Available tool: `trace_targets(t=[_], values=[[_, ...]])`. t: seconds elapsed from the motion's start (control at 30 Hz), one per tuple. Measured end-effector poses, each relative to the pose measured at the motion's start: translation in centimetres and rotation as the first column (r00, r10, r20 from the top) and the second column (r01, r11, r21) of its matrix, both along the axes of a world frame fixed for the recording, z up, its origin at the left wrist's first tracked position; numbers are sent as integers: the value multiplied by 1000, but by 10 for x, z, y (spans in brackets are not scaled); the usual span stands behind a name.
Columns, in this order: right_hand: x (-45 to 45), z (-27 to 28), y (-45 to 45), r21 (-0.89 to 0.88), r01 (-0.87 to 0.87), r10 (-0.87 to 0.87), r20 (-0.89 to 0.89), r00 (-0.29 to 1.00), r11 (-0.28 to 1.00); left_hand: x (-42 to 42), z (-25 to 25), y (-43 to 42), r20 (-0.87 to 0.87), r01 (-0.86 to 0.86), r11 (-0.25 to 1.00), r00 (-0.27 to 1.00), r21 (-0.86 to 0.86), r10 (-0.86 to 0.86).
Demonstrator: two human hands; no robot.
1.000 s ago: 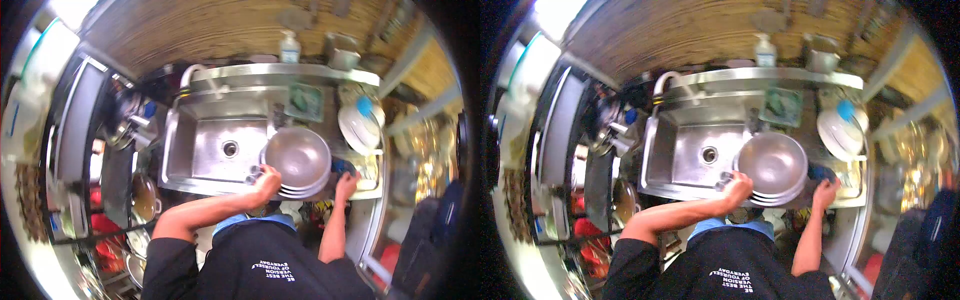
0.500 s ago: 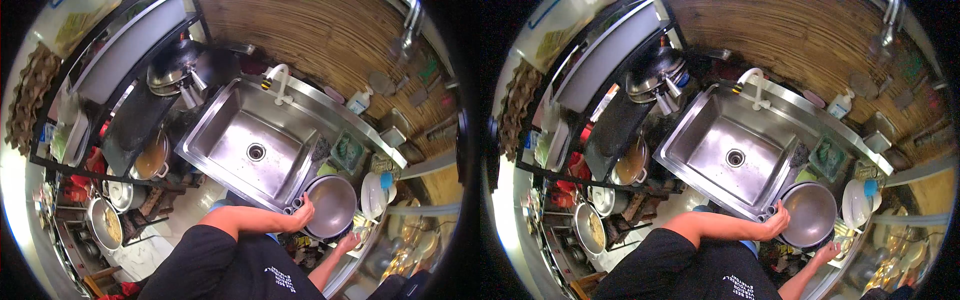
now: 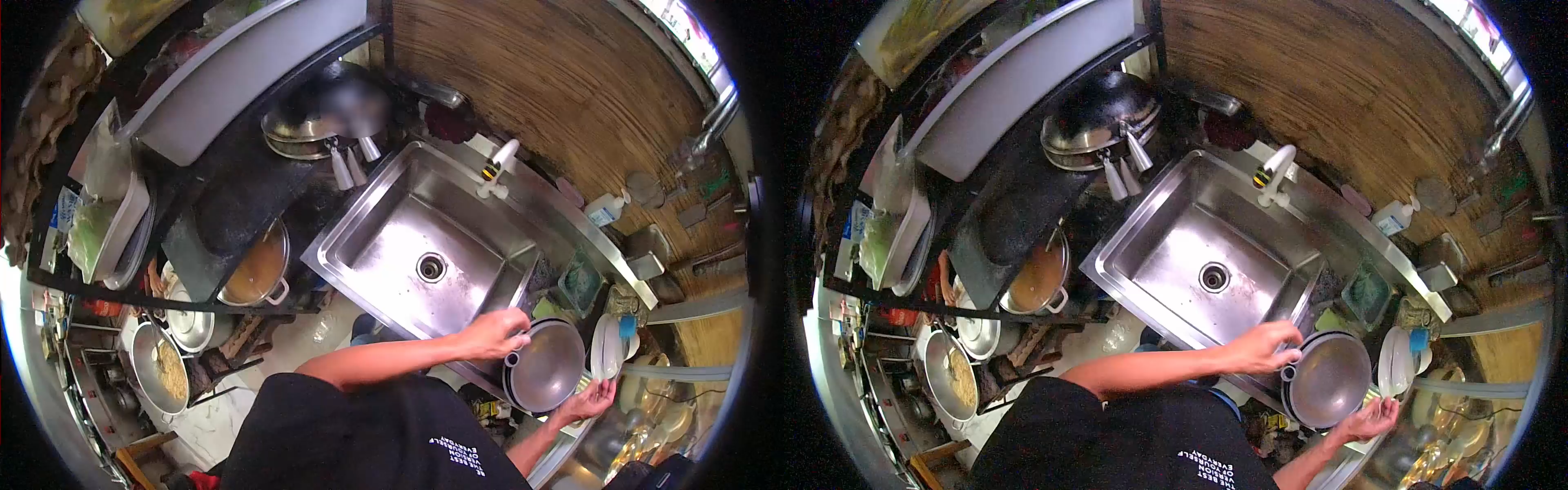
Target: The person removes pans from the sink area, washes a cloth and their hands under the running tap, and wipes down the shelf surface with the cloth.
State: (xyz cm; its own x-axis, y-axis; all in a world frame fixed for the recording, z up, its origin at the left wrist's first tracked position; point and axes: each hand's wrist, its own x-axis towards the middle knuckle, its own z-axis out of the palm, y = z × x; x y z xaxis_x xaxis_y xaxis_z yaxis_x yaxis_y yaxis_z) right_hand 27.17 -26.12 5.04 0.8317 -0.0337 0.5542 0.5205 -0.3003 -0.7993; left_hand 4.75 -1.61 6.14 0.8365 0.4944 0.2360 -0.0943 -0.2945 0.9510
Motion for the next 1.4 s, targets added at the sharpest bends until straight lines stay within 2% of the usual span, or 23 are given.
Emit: trace_targets(t=[0.1, 0.13, 0.17, 0.2, 0.27, 0.3, 0.33, 0.4, 0.47, 0.53, 0.57, 0.63, 0.67, 0.7, 0.77, 0.93, 1.03, 1.1, 1.17, 1.2, 1.3, 1.37, 1.4], values=[[-57, 17, 102, 38, -338, 337, 27, 941, 940, -62, -5, 59, 165, -392, 913, 899, -110, 406], [-81, 21, 142, 35, -478, 478, 9, 878, 878, -86, -11, 79, 155, -461, 849, 848, -260, 507], [-131, 55, 188, -60, -533, 523, -131, 842, 844, -109, -25, 101, 112, -557, 781, 789, -280, 603], [-157, 60, 225, -171, -620, 590, -199, 783, 765, -133, -35, 123, 87, -641, 710, 722, -291, 687], [-208, 73, 297, -204, -825, 757, -327, 565, 527, -179, -41, 163, 100, -773, 596, 590, -217, 801], [-227, 66, 332, -208, -883, 818, -335, 468, 420, -197, -53, 183, 33, -822, 550, 552, -150, 833], [-236, 57, 367, -402, -860, 881, -215, 422, 314, -209, -48, 198, -72, -864, 476, 491, -166, 868], [-268, 46, 437, -371, -892, 902, -237, 360, 258, -224, -61, 228, -165, -888, 388, 433, -246, 886], [-287, 29, 501, -456, -841, 897, -174, 405, 291, -229, -62, 255, -228, -877, 361, 439, -316, 869], [-299, 24, 549, -453, -855, 833, -346, 431, 254, -231, -51, 280, -312, -833, 373, 512, -409, 800], [-300, 13, 569, -465, -856, 846, -343, 407, 224, -231, -52, 290, -269, -775, 416, 578, -476, 771], [-308, 30, 583, -294, -954, 760, -607, 230, 54, -227, -70, 315, -165, -638, 492, 694, -593, 701], [-311, 26, 586, -343, -935, 770, -570, 286, 93, -225, -98, 332, -94, -645, 561, 695, -519, 713], [-314, 21, 588, -393, -910, 776, -531, 340, 130, -227, -90, 336, -162, -660, 560, 707, -500, 688], [-314, 16, 585, -383, -909, 809, -474, 347, 165, -230, -64, 338, -297, -690, 558, 712, -460, 636], [-315, 13, 576, -347, -927, 842, -451, 297, 142, -224, -88, 350, -117, -731, 553, 639, -400, 760], [-312, 13, 571, -325, -939, 862, -436, 257, 115, -227, -106, 356, -238, -741, 523, 647, -422, 725], [-309, 15, 565, -382, -917, 834, -465, 297, 114, -220, -104, 353, -162, -742, 498, 616, -449, 771], [-309, 10, 553, -374, -900, 854, -370, 366, 224, -223, -83, 342, -201, -739, 496, 628, -456, 751], [-307, 9, 548, -372, -889, 859, -326, 394, 267, -230, -73, 341, -379, -758, 507, 648, -412, 661], [-298, 7, 523, -303, -860, 849, -219, 481, 410, -228, -64, 324, -389, -838, 454, 544, -303, 744], [-288, 4, 508, -291, -839, 854, -113, 507, 459, -229, -67, 318, -277, -803, 474, 578, -362, 768], [-286, 10, 499, -250, -850, 849, -150, 507, 464, -231, -60, 320, -264, -785, 488, 599, -381, 756]])
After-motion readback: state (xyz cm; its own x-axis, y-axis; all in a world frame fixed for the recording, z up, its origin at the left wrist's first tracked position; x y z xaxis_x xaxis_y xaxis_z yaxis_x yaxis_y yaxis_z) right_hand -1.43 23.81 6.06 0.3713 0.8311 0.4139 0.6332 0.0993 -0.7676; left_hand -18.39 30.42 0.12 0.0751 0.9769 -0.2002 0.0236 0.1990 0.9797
